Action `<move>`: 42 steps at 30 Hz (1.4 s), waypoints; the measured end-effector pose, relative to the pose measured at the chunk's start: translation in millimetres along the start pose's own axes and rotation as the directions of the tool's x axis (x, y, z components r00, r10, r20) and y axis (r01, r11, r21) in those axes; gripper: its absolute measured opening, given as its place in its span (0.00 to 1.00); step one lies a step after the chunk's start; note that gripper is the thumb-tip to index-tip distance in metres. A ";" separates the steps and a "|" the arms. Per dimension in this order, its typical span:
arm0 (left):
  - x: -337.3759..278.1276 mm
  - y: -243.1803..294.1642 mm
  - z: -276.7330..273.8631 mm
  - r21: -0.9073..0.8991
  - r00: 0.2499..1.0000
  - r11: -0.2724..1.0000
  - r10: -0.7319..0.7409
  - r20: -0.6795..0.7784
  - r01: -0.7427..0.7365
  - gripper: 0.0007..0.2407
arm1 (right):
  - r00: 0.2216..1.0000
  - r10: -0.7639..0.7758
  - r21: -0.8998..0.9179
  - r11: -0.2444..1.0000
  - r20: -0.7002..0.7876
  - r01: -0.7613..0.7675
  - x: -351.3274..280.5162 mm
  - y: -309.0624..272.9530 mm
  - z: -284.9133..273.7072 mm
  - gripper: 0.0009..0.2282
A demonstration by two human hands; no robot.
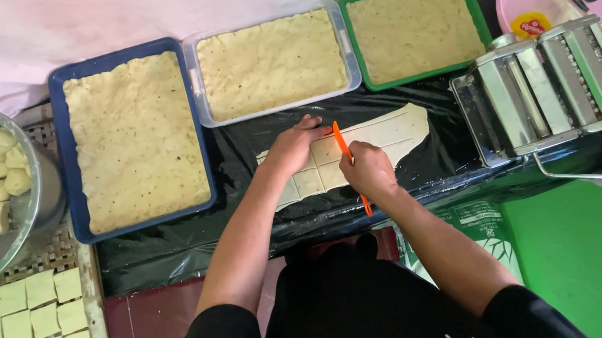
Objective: Cutting sheets of dough into smaller square pieces and separating them on a workspace.
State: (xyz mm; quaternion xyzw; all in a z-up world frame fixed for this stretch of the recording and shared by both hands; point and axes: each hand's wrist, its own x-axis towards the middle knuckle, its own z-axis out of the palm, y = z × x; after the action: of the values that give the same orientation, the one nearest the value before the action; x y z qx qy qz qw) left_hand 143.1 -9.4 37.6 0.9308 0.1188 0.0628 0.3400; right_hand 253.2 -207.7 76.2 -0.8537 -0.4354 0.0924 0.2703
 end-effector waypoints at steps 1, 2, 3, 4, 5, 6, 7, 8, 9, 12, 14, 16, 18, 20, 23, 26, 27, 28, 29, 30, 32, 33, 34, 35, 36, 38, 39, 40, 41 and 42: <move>0.0 0.9 -2.3 0.000 1.000 1.000 0.000 0.001 0.000 0.25 | 1.000 0.001 0.000 1.000 0.000 -0.001 0.6 2.0 2.2 0.09; -0.4 1.9 -4.2 0.016 1.000 1.000 -0.007 0.020 0.007 0.25 | 1.000 -0.018 -0.001 1.000 -0.003 0.018 0.7 4.1 4.4 0.08; -0.7 2.9 -6.1 0.032 0.999 0.999 -0.015 0.039 0.014 0.25 | 0.999 -0.036 -0.001 0.999 -0.007 0.036 0.9 6.4 6.7 0.08; -0.7 2.7 -6.6 0.031 0.999 0.999 -0.017 0.041 0.016 0.25 | 0.999 -0.034 -0.001 0.999 -0.004 0.034 -0.8 6.6 7.5 0.08; -0.6 2.5 -7.1 0.045 0.999 0.999 -0.022 0.047 0.020 0.26 | 1.000 -0.028 -0.006 1.000 -0.004 0.028 -2.6 6.8 8.2 0.08; 0.7 2.4 -8.1 0.059 0.998 0.998 -0.025 0.053 0.021 0.26 | 1.000 -0.021 -0.011 1.000 -0.006 0.021 -3.4 7.2 8.5 0.08; 0.8 3.5 -9.6 0.059 0.998 0.998 -0.024 0.055 0.021 0.26 | 1.000 -0.020 -0.011 1.000 -0.005 0.019 -6.9 5.3 4.7 0.08; 0.4 4.7 -10.5 0.079 0.998 0.996 -0.034 0.061 0.029 0.26 | 1.000 -0.010 -0.005 1.000 0.009 0.010 -10.9 3.5 1.1 0.08; 0.0 5.6 -11.3 0.099 0.997 0.994 -0.043 0.067 0.036 0.27 | 1.000 0.000 0.001 1.000 0.023 0.000 -14.9 1.7 -2.3 0.09; 0.7 3.4 -12.3 0.064 0.994 0.997 -0.056 0.092 0.050 0.29 | 0.998 0.019 0.025 0.999 0.054 -0.021 -31.3 -8.7 -16.1 0.09; -1.8 15.1 -21.6 0.068 0.992 0.996 -0.069 0.101 0.062 0.30 | 0.997 0.024 0.023 0.999 0.067 -0.025 -45.1 -5.7 -16.8 0.09; -2.2 19.8 -25.9 0.072 0.991 0.995 -0.080 0.111 0.072 0.30 | 0.997 0.028 0.021 0.999 0.078 -0.030 -57.9 -4.3 -17.8 0.09; -0.9 18.1 -24.3 0.076 0.989 0.994 -0.089 0.120 0.080 0.31 | 0.996 0.025 -0.015 1.000 0.088 -0.024 -70.1 -4.3 -19.1 0.09; -1.2 18.5 -23.4 0.082 0.989 0.994 -0.088 0.122 0.078 0.30 | 0.994 0.038 -0.004 0.999 0.103 -0.037 -81.4 -2.1 -24.9 0.09; -0.7 12.8 -16.4 0.084 0.989 0.993 -0.087 0.116 0.078 0.29 | 0.990 0.062 -0.005 0.998 0.129 -0.062 -97.8 -1.2 -30.7 0.10; -0.1 14.1 -15.9 0.069 0.990 0.995 -0.082 0.114 0.075 0.27 | 0.990 0.070 -0.025 0.997 0.121 -0.067 -110.2 5.7 -32.7 0.11; 0.2 16.4 -18.1 0.062 0.990 0.995 -0.081 0.116 0.074 0.27 | 0.993 0.061 -0.032 0.998 0.103 -0.058 -113.0 9.1 -33.1 0.10; 1.0 16.4 -16.8 0.063 0.990 0.995 -0.079 0.113 0.072 0.27 | 0.993 0.059 -0.032 0.998 0.100 -0.056 -109.8 9.5 -35.5 0.10; 1.8 16.7 -15.4 0.097 0.991 0.993 -0.080 0.110 0.069 0.27 | 0.995 0.067 -0.030 0.997 0.069 -0.065 -106.7 9.8 -38.1 0.10; 4.0 17.0 -14.1 0.132 0.991 0.989 -0.078 0.107 0.064 0.27 | 0.997 0.075 -0.029 0.997 0.035 -0.074 -102.9 10.5 -40.9 0.10; 12.6 22.3 -11.2 0.161 0.992 0.985 -0.076 0.099 0.060 0.28 | 0.997 0.077 -0.020 0.997 0.016 -0.077 -84.1 14.2 -45.6 0.10; 15.5 25.2 -8.6 0.188 0.993 0.980 -0.079 0.093 0.060 0.28 | 0.997 0.081 -0.010 0.997 0.003 -0.081 -76.1 16.2 -47.7 0.10; 18.1 31.8 -7.7 0.190 0.993 0.980 -0.078 0.092 0.059 0.28 | 0.997 0.080 -0.009 0.997 0.001 -0.080 -67.6 22.9 -44.9 0.10; 20.9 38.6 -7.1 0.195 0.995 0.980 -0.061 0.085 0.043 0.26 | 0.997 0.054 -0.035 0.998 -0.061 -0.057 -59.0 29.6 -42.4 0.08; 25.2 45.8 -6.5 0.201 0.996 0.979 -0.043 0.076 0.026 0.24 | 0.992 0.026 -0.062 0.997 -0.123 -0.034 -49.3 36.9 -40.7 0.07; 29.0 60.6 -9.8 0.180 0.998 0.984 -0.021 0.061 0.010 0.22 | 0.993 0.031 -0.071 0.997 -0.111 -0.039 -33.4 41.2 -40.4 0.08; 30.5 67.5 -10.8 0.156 0.999 0.988 -0.003 0.048 -0.005 0.20 | 0.995 0.038 -0.081 0.996 -0.096 -0.046 -25.7 43.4 -39.7 0.09; 31.2 71.0 -9.3 0.156 0.999 0.988 -0.003 0.049 -0.004 0.20 | 0.995 0.038 -0.080 0.996 -0.095 -0.046 -23.0 44.1 -39.2 0.09; 32.1 74.3 -7.7 0.178 0.999 0.984 0.008 0.043 -0.015 0.19 | 0.995 0.039 -0.078 0.996 -0.087 -0.046 -20.1 44.8 -38.6 0.08; 33.2 77.1 -7.0 0.201 0.999 0.979 0.019 0.037 -0.026 0.18 | 0.996 0.039 -0.074 0.996 -0.080 -0.045 -16.2 45.0 -37.7 0.08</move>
State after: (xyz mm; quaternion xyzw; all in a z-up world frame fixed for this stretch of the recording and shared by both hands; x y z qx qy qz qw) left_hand 187.5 -53.4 94.0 0.9627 0.1083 0.0380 0.2452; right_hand 289.5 -256.3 82.1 -0.8753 -0.4095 0.0480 0.2526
